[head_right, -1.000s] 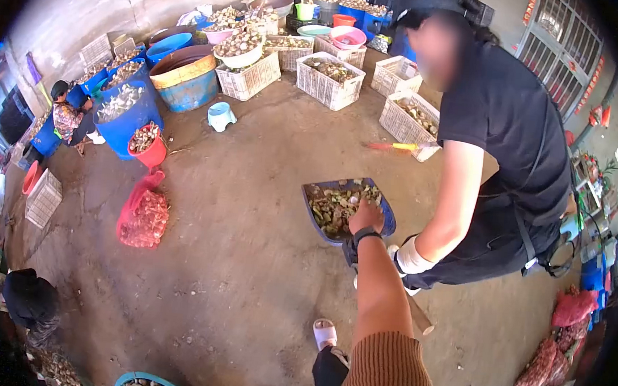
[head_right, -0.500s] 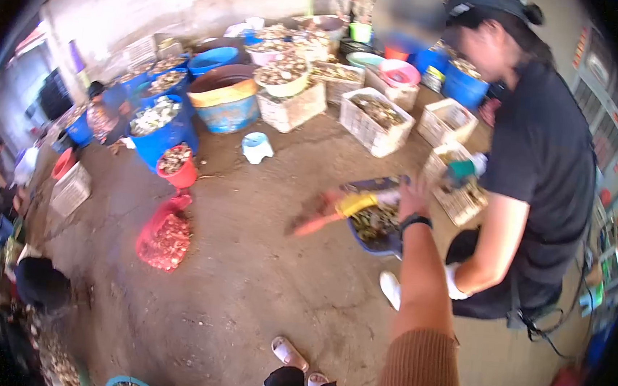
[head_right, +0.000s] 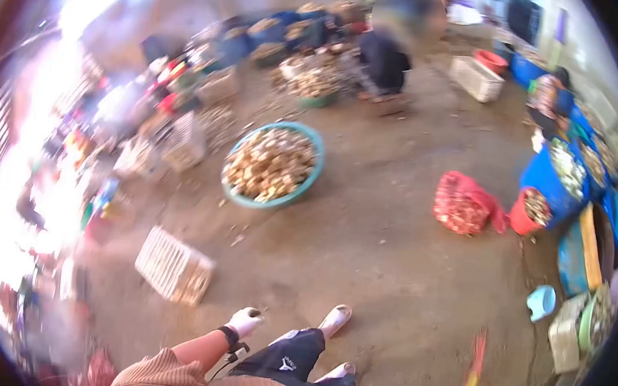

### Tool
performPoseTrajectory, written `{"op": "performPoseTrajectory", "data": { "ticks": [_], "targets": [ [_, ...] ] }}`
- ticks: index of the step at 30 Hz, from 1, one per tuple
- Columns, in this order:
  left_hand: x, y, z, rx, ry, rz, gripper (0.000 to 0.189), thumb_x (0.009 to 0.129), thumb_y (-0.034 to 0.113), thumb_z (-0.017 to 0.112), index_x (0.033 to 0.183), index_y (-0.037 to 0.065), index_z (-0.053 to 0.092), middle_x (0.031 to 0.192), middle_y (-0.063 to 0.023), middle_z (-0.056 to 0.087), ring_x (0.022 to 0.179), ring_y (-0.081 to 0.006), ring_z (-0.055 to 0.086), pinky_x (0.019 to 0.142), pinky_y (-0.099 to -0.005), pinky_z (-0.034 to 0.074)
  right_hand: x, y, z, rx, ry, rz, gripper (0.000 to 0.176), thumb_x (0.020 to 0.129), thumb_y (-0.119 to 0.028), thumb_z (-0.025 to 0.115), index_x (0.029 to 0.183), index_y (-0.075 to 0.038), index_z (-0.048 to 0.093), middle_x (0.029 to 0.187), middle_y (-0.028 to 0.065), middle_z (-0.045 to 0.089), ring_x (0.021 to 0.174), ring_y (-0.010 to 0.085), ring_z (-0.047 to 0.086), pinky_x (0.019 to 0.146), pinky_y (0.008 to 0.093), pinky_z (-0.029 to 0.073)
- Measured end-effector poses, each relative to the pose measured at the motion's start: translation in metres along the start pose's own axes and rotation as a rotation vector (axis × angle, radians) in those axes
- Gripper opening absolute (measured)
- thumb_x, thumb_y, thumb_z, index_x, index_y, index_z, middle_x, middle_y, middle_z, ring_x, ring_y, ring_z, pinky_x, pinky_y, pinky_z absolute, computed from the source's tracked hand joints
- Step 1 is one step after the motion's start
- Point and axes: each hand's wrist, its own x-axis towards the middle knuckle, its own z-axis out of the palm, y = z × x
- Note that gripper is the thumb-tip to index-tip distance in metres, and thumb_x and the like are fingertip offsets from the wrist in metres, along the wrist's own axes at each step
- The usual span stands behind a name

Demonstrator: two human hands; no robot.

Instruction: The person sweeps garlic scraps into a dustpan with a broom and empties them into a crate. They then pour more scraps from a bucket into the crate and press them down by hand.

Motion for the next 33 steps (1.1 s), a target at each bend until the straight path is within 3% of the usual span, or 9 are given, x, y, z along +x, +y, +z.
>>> {"op": "performPoseTrajectory", "data": {
  "ticks": [2,6,13,15,18,26,27,28,33],
  "targets": [
    [-0.036,-0.040,0.003,-0.005,-0.037,-0.027,0.053,0.075,0.038,0.061,0.114,0.002,0.056,0.113,-0.0169,0.058,0.107,-0.0273,0.054,0.093,-0.0321,0.041,0.048,-0.052,0.022,0.012,0.054,-0.242,0.052,0.081,-0.044,0.051,0.118,-0.007,0.053,0.104,0.0214,0.059,0.082,0.0379,0.061,0.071,0.0436,0.049],
    [-0.090,-0.100,-0.034,-0.158,0.153,-0.110,0.053,0.075,0.039,0.062,0.113,0.002,0.056,0.112,-0.0166,0.059,0.105,-0.0275,0.056,0.091,-0.0316,0.042,0.081,-0.221,0.051,0.698,-0.465,-0.424,0.015,0.077,-0.021,0.065,0.080,-0.011,0.054,0.056,0.0020,0.050,0.046,0.0164,0.051,0.045,0.0349,0.046],
    [-0.114,-0.298,-0.029,-0.721,0.576,-0.683,0.037,0.075,0.021,0.065,0.102,-0.004,0.059,0.095,-0.0146,0.064,0.089,-0.0207,0.060,0.079,-0.0301,0.046,0.002,-0.500,0.098,1.020,-1.204,-0.339,0.021,0.089,-0.028,0.048,0.086,-0.007,0.045,0.054,0.0013,0.043,0.043,0.0136,0.045,0.041,0.0296,0.040],
    [-0.109,-0.334,-0.029,-0.901,0.610,-0.828,0.038,0.074,0.019,0.066,0.104,-0.003,0.058,0.078,-0.0078,0.062,0.063,-0.0145,0.055,0.057,-0.0292,0.045,-0.025,-0.586,0.125,1.240,-1.335,0.104,0.016,0.082,-0.017,0.056,0.086,-0.006,0.046,0.062,0.0031,0.047,0.048,0.0136,0.049,0.047,0.0302,0.045],
    [-0.051,-0.463,-0.003,-0.872,0.515,-0.987,0.041,0.077,0.027,0.062,0.103,-0.004,0.056,0.076,-0.0088,0.060,0.064,-0.0162,0.055,0.054,-0.0308,0.045,-0.048,-0.696,0.186,0.856,-1.315,-0.382,0.016,0.079,-0.021,0.057,0.085,-0.007,0.052,0.069,0.0138,0.058,0.053,0.0252,0.056,0.043,0.0318,0.047],
    [0.254,-0.473,-0.226,-1.066,0.600,-0.735,0.041,0.080,0.017,0.061,0.114,-0.003,0.051,0.100,-0.0118,0.060,0.086,-0.0148,0.056,0.072,-0.0262,0.047,-0.123,-1.111,0.420,1.004,-2.098,0.160,0.043,0.082,-0.028,0.051,0.048,-0.016,0.029,0.043,0.0005,0.032,0.035,0.0166,0.032,0.037,0.0333,0.026],
    [0.286,-0.460,-0.254,-1.113,0.633,-0.674,0.039,0.081,0.016,0.060,0.114,-0.003,0.052,0.102,-0.0109,0.058,0.086,-0.0137,0.056,0.072,-0.0266,0.047,-0.183,-1.157,0.400,0.997,-1.632,-0.325,0.040,0.085,-0.028,0.049,0.051,-0.016,0.032,0.044,0.0007,0.034,0.035,0.0168,0.031,0.037,0.0324,0.026],
    [0.315,-0.456,-0.271,-1.125,0.616,-0.703,0.039,0.081,0.016,0.060,0.114,-0.003,0.052,0.102,-0.0109,0.058,0.086,-0.0137,0.056,0.072,-0.0266,0.047,-0.181,-1.213,0.430,0.781,-1.401,-0.168,0.038,0.085,-0.031,0.051,0.054,-0.017,0.035,0.041,-0.0027,0.032,0.029,0.0124,0.032,0.028,0.0264,0.027],
    [0.416,-0.459,-0.295,-1.533,0.607,-0.841,0.038,0.084,0.017,0.058,0.117,0.000,0.049,0.100,-0.0086,0.057,0.084,-0.0143,0.055,0.075,-0.0278,0.047,-0.306,-1.442,0.373,0.985,-1.715,-0.256,0.016,0.089,-0.022,0.051,0.079,-0.010,0.047,0.053,-0.0039,0.042,0.043,0.0067,0.045,0.039,0.0201,0.038]
  ]
}}
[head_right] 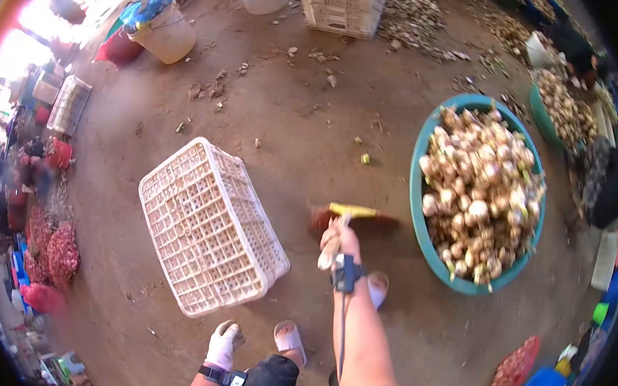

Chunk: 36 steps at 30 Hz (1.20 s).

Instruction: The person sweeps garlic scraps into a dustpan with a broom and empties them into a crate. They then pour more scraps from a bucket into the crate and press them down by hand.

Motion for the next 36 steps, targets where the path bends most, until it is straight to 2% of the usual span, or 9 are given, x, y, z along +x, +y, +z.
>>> {"op": "performPoseTrajectory", "data": {
  "ticks": [8,11,14,17,22,25,27,30,36],
  "targets": [
    [0.129,0.114,0.150,0.581,0.612,0.340,0.090,0.058,0.024,0.079,0.131,-0.004,0.032,0.130,-0.0269,0.034,0.122,-0.0391,0.033,0.103,-0.0429,0.028,0.179,-0.212,0.140,-0.103,0.007,0.089,0.018,0.091,-0.028,0.050,0.085,-0.011,0.049,0.059,-0.0030,0.045,0.048,0.0075,0.045,0.046,0.0222,0.043],
    [0.165,0.177,0.203,0.967,0.704,-0.057,0.105,0.059,0.046,0.075,0.136,0.003,0.018,0.131,-0.0259,0.029,0.121,-0.0420,0.031,0.100,-0.0452,0.031,0.110,-0.222,0.154,-0.994,0.309,0.012,0.020,0.094,-0.037,0.041,0.104,-0.021,0.045,0.061,0.0008,0.049,0.043,0.0103,0.043,0.036,0.0258,0.037],
    [0.205,0.174,0.195,1.034,0.855,-0.140,0.075,0.066,0.027,0.071,0.124,0.003,0.031,0.111,-0.0178,0.040,0.105,-0.0364,0.042,0.088,-0.0447,0.040,0.031,-0.242,0.099,-1.904,0.218,-0.303,0.032,0.094,-0.023,0.037,0.122,-0.008,0.041,0.069,0.0114,0.053,0.057,0.0245,0.051,0.053,0.0355,0.043],
    [0.200,0.172,0.177,1.072,0.843,-0.053,0.067,0.067,0.018,0.068,0.122,0.004,0.033,0.108,-0.0183,0.041,0.101,-0.0378,0.044,0.085,-0.0438,0.041,-0.045,-0.255,0.138,-2.290,0.352,0.229,0.039,0.091,-0.026,0.043,0.123,-0.005,0.038,0.079,0.0236,0.058,0.070,0.0395,0.058,0.061,0.0438,0.044],
    [0.185,0.179,0.066,0.894,0.915,0.227,0.050,0.071,0.009,0.063,0.117,0.002,0.045,0.103,-0.0197,0.051,0.099,-0.0353,0.050,0.087,-0.0410,0.041,0.014,-0.235,0.135,-2.527,-0.275,0.905,0.034,0.089,-0.038,0.042,0.099,-0.007,0.050,0.077,0.0227,0.061,0.074,0.0395,0.060,0.065,0.0495,0.047],
    [0.172,0.190,-0.032,0.666,0.850,0.222,0.051,0.076,0.010,0.063,0.123,0.002,0.044,0.115,-0.0189,0.052,0.106,-0.0278,0.052,0.092,-0.0345,0.040,0.114,-0.193,0.104,-2.821,-0.856,0.648,0.033,0.087,-0.033,0.041,0.092,-0.004,0.056,0.072,0.0165,0.064,0.065,0.0336,0.063,0.059,0.0463,0.050],
    [0.165,0.184,-0.091,0.509,0.785,0.207,0.053,0.079,0.009,0.061,0.127,0.001,0.040,0.120,-0.0175,0.051,0.109,-0.0245,0.051,0.093,-0.0320,0.039,0.184,-0.166,0.107,-3.106,-0.826,0.466,0.025,0.087,-0.028,0.041,0.084,-0.010,0.059,0.077,0.0125,0.065,0.069,0.0286,0.065,0.059,0.0438,0.051],
    [0.170,0.159,-0.184,0.443,0.750,0.205,0.058,0.085,0.004,0.051,0.137,0.003,0.026,0.124,-0.0132,0.049,0.109,-0.0198,0.049,0.091,-0.0286,0.040,0.225,-0.190,0.222,-3.250,-0.410,0.531,0.027,0.084,-0.036,0.047,0.091,-0.013,0.061,0.078,0.0080,0.066,0.073,0.0267,0.065,0.062,0.0439,0.051],
    [0.180,0.164,-0.229,0.531,1.043,-0.145,0.071,0.079,0.005,0.048,0.142,0.020,0.019,0.134,-0.0267,0.030,0.117,-0.0369,0.041,0.098,-0.0364,0.035,0.220,-0.325,0.332,-3.364,0.576,-0.219,0.033,0.087,-0.038,0.048,0.087,-0.006,0.056,0.078,0.0201,0.061,0.076,0.0385,0.059,0.066,0.0484,0.047]
  ]
}}
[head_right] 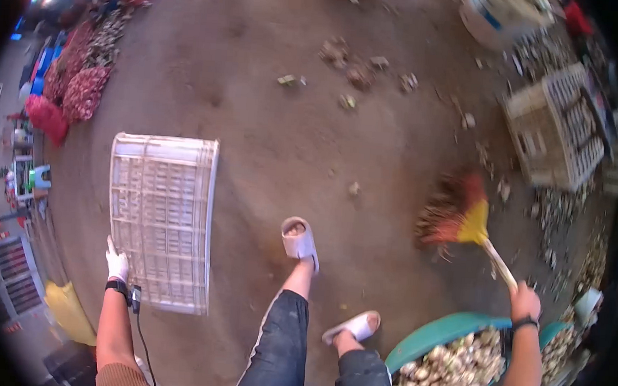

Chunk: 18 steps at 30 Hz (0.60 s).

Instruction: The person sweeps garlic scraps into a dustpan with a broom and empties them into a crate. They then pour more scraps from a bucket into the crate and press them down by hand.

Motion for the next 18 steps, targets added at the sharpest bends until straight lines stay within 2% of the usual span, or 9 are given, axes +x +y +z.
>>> {"op": "performPoseTrajectory", "data": {
  "ticks": [3,4,5,6,8,13,15,16,18],
  "targets": [
    [0.006,0.034,0.018,0.046,0.096,-0.065,0.071,0.083,0.024,0.055,0.142,0.018,0.016,0.136,-0.0352,0.013,0.126,-0.0468,0.022,0.103,-0.0471,0.026,-0.022,-0.018,-0.053,0.113,0.069,0.010,0.028,0.083,-0.030,0.054,0.079,-0.002,0.056,0.074,0.0223,0.060,0.073,0.0417,0.058,0.065,0.0500,0.046],
    [0.008,0.024,0.043,-0.047,-0.047,0.075,0.076,0.082,0.034,0.057,0.142,0.014,0.015,0.139,-0.0352,0.005,0.130,-0.0474,0.011,0.106,-0.0481,0.018,-0.037,-0.033,-0.071,0.122,0.106,-0.026,0.027,0.082,-0.028,0.056,0.078,-0.001,0.056,0.073,0.0230,0.060,0.072,0.0420,0.058,0.064,0.0496,0.046],
    [-0.015,0.080,0.027,0.006,-0.287,-0.063,0.083,0.080,0.041,0.059,0.142,0.011,0.012,0.140,-0.0344,-0.001,0.131,-0.0485,0.004,0.107,-0.0500,0.012,-0.051,-0.060,-0.099,0.186,0.054,-0.044,0.026,0.080,-0.026,0.057,0.079,-0.001,0.056,0.072,0.0237,0.059,0.072,0.0418,0.058,0.064,0.0483,0.046],
    [-0.015,0.058,0.066,-0.047,-0.245,0.069,0.096,0.073,0.046,0.065,0.142,0.009,0.010,0.140,-0.0342,0.000,0.131,-0.0494,0.002,0.107,-0.0525,0.009,-0.063,-0.098,-0.129,0.251,0.004,-0.062,0.025,0.078,-0.025,0.059,0.080,0.000,0.057,0.071,0.0244,0.059,0.071,0.0416,0.058,0.063,0.0470,0.046],
    [-0.045,0.118,0.048,0.154,-0.423,0.003,0.120,0.056,0.052,0.075,0.141,0.003,0.005,0.141,-0.0319,-0.005,0.132,-0.0453,-0.004,0.108,-0.0521,0.009,-0.060,-0.187,-0.173,0.446,-0.049,-0.181,0.024,0.078,-0.024,0.059,0.083,-0.001,0.057,0.071,0.0242,0.059,0.071,0.0414,0.059,0.062,0.0444,0.047],
    [-0.013,0.127,0.050,0.179,-0.309,-0.109,0.121,0.055,0.047,0.077,0.141,0.003,0.004,0.142,-0.0297,-0.006,0.133,-0.0427,-0.005,0.109,-0.0450,0.012,0.036,-0.481,-0.218,0.711,-0.264,-0.774,0.042,0.084,-0.030,0.053,0.119,-0.007,0.048,0.087,0.0213,0.061,0.081,0.0374,0.059,0.070,0.0437,0.046],
    [0.000,0.109,0.058,0.170,-0.303,-0.108,0.114,0.060,0.037,0.077,0.140,0.002,0.004,0.143,-0.0277,-0.007,0.133,-0.0428,-0.003,0.109,-0.0436,0.013,0.068,-0.614,-0.214,0.639,-0.084,-1.079,0.042,0.087,-0.030,0.045,0.126,-0.012,0.042,0.090,0.0216,0.061,0.084,0.0373,0.059,0.072,0.0449,0.046],
    [0.004,0.115,0.054,0.206,-0.335,-0.145,0.112,0.061,0.034,0.077,0.140,0.002,0.005,0.143,-0.0272,-0.007,0.133,-0.0427,-0.003,0.109,-0.0429,0.013,0.059,-0.674,-0.239,0.452,-0.222,-1.012,0.037,0.089,-0.030,0.039,0.123,-0.016,0.043,0.090,0.0219,0.061,0.085,0.0377,0.059,0.074,0.0457,0.046],
    [0.000,0.094,0.071,0.175,-0.264,-0.089,0.109,0.063,0.034,0.076,0.140,0.002,0.007,0.143,-0.0272,-0.006,0.133,-0.0426,-0.002,0.110,-0.0420,0.013,0.059,-0.739,-0.240,0.390,-0.111,-1.043,0.035,0.091,-0.031,0.029,0.120,-0.019,0.046,0.094,0.0183,0.062,0.089,0.0353,0.060,0.075,0.0465,0.046]
  ]
}}
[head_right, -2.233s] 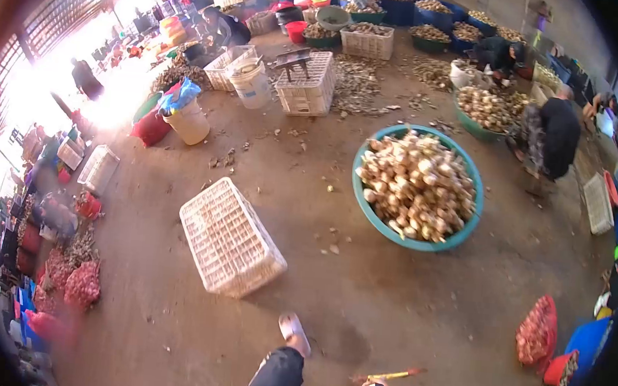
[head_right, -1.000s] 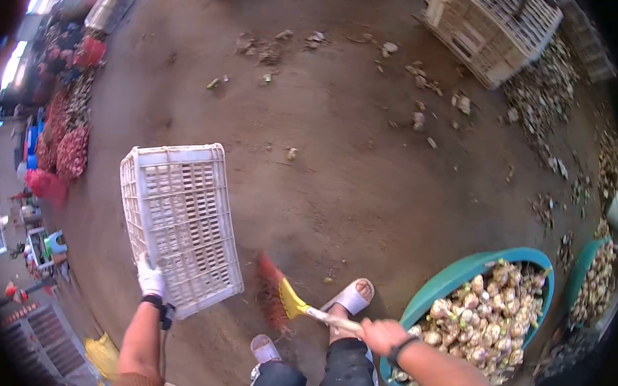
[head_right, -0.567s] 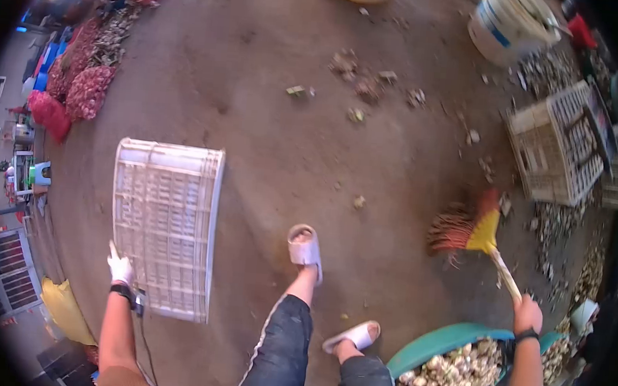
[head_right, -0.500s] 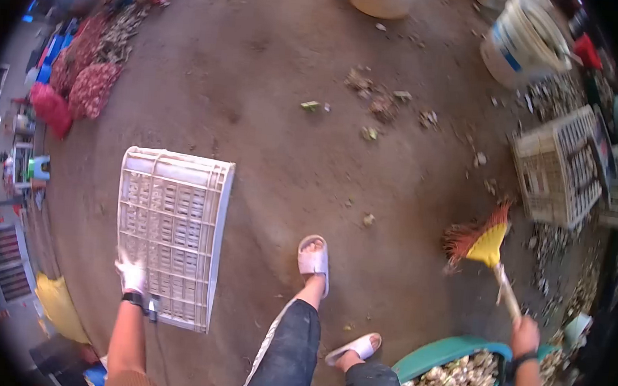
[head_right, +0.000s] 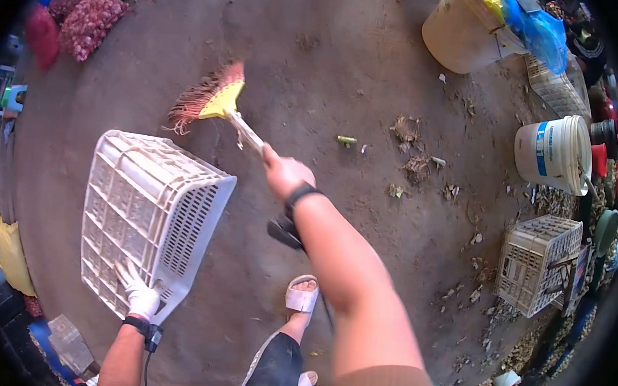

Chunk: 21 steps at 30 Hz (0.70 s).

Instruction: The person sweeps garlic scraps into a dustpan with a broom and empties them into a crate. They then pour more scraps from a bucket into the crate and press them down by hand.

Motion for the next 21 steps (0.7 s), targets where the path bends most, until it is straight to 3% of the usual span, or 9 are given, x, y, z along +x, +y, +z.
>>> {"op": "performPoseTrajectory", "data": {
  "ticks": [3,5,8,10,12,15,18,19,21],
  "targets": [
    [-0.001,0.008,-0.003,0.129,-0.018,-0.025,0.097,0.067,0.024,0.069,0.139,-0.001,0.008,0.143,-0.0272,-0.002,0.134,-0.0420,-0.002,0.110,-0.0420,0.010,0.006,0.061,0.008,-0.167,-0.124,0.262,0.036,0.093,-0.035,0.028,0.122,-0.025,0.047,0.098,0.0145,0.063,0.092,0.0331,0.060,0.079,0.0435,0.047],
    [0.002,0.014,-0.002,0.211,-0.038,-0.046,0.095,0.067,0.020,0.067,0.139,-0.002,0.008,0.143,-0.0273,-0.001,0.134,-0.0419,-0.001,0.110,-0.0419,0.010,-0.061,0.126,-0.021,-0.227,-0.149,0.311,0.035,0.091,-0.036,0.034,0.125,-0.033,0.041,0.097,0.0169,0.062,0.092,0.0338,0.060,0.078,0.0437,0.046],
    [-0.004,0.014,-0.003,0.152,0.026,-0.045,0.090,0.066,0.012,0.062,0.138,-0.003,0.010,0.144,-0.0260,0.002,0.134,-0.0417,0.001,0.110,-0.0425,0.009,-0.214,0.231,-0.056,-0.290,-0.098,0.539,0.047,0.088,-0.036,0.040,0.134,-0.031,0.031,0.101,0.0202,0.060,0.092,0.0371,0.058,0.078,0.0460,0.046],
    [-0.003,0.003,0.003,-0.013,0.088,0.103,0.088,0.064,0.008,0.059,0.138,-0.004,0.013,0.144,-0.0238,0.007,0.133,-0.0419,0.005,0.110,-0.0435,0.010,-0.307,0.265,-0.090,-0.378,-0.174,0.780,0.052,0.087,-0.034,0.042,0.137,-0.030,0.026,0.099,0.0238,0.059,0.091,0.0392,0.058,0.080,0.0457,0.045],
    [-0.007,0.014,0.002,-0.133,0.134,0.101,0.083,0.063,0.002,0.054,0.137,-0.002,0.016,0.143,-0.0224,0.013,0.132,-0.0422,0.010,0.110,-0.0447,0.011,-0.364,0.279,-0.118,-0.522,-0.225,0.871,0.051,0.087,-0.032,0.042,0.136,-0.030,0.028,0.094,0.0244,0.061,0.085,0.0392,0.059,0.076,0.0469,0.047],
    [-0.019,0.048,-0.022,-0.339,0.183,0.094,0.080,0.062,-0.004,0.047,0.137,0.001,0.020,0.141,-0.0234,0.019,0.132,-0.0427,0.012,0.110,-0.0458,0.012,-0.403,0.250,-0.159,-0.513,-0.143,0.917,0.045,0.086,-0.029,0.044,0.131,-0.023,0.038,0.092,0.0249,0.060,0.083,0.0402,0.059,0.074,0.0477,0.047],
    [-0.028,0.055,-0.041,-0.413,0.155,0.105,0.078,0.062,-0.003,0.044,0.136,-0.002,0.020,0.140,-0.0259,0.018,0.131,-0.0444,0.012,0.109,-0.0473,0.012,-0.427,0.186,-0.183,-0.353,0.004,0.693,0.046,0.087,-0.025,0.046,0.132,-0.021,0.037,0.084,0.0254,0.060,0.078,0.0408,0.059,0.069,0.0486,0.047],
    [-0.030,0.059,-0.045,-0.381,0.153,0.117,0.078,0.062,0.000,0.046,0.135,-0.004,0.020,0.140,-0.0268,0.018,0.131,-0.0455,0.012,0.109,-0.0480,0.012,-0.410,0.158,-0.190,-0.361,0.016,0.683,0.046,0.087,-0.025,0.046,0.132,-0.021,0.037,0.084,0.0254,0.060,0.078,0.0408,0.059,0.069,0.0486,0.047],
    [-0.025,0.071,-0.053,-0.186,0.021,0.034,0.085,0.059,0.010,0.055,0.134,-0.006,0.019,0.140,-0.0250,0.018,0.132,-0.0423,0.011,0.110,-0.0467,0.009,-0.334,0.108,-0.205,-0.324,0.039,0.455,0.048,0.087,-0.024,0.048,0.133,-0.020,0.036,0.086,0.0253,0.060,0.079,0.0401,0.059,0.069,0.0473,0.047]
  ]
}}
